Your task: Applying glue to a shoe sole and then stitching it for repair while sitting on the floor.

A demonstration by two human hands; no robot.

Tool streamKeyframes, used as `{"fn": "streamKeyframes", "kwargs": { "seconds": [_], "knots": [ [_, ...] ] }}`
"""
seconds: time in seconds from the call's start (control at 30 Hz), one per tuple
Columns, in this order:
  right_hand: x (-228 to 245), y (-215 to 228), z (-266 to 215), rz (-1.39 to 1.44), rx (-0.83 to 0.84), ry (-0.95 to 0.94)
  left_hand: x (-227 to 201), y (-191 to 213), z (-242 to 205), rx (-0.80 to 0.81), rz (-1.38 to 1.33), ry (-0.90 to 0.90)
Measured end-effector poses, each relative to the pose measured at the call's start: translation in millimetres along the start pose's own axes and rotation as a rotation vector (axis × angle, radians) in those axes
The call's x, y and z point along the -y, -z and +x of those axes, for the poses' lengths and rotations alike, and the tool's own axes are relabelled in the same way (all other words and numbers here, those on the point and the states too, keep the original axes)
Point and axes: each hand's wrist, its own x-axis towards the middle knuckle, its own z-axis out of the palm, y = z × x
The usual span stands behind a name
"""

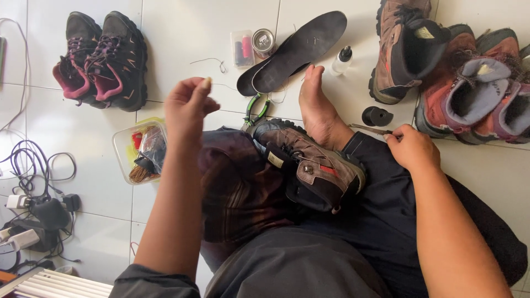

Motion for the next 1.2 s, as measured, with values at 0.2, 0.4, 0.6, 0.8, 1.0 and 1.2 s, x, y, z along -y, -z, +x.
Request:
{"fn": "streamKeyframes", "kwargs": {
  "seconds": [0.2, 0.4, 0.6, 0.8, 1.0, 1.2],
  "knots": [
    [-4, 0, -21, 0.02, -0.419, 0.225, -58, 2, -29, -0.038, 0.336, -0.047],
    [102, 73, -110, 0.877, -0.186, 0.658, -33, -38, -70, 0.4, 0.687, -0.026],
    [153, 63, -142, 1.261, 0.465, 0.604, 1, -81, -85, 0.736, 0.55, -0.019],
    [110, 58, -105, 1.175, 0.383, 0.199, 37, -45, -18, 0.489, 0.82, -0.073],
    [25, 7, -10, 0.47, -0.543, 0.414, 95, -9, 53, -0.007, 0.54, 0.126],
    [44, 9, -20, 0.276, -0.156, 0.224, 104, 2, 57, -0.173, 0.704, 0.004]
  ]
}}
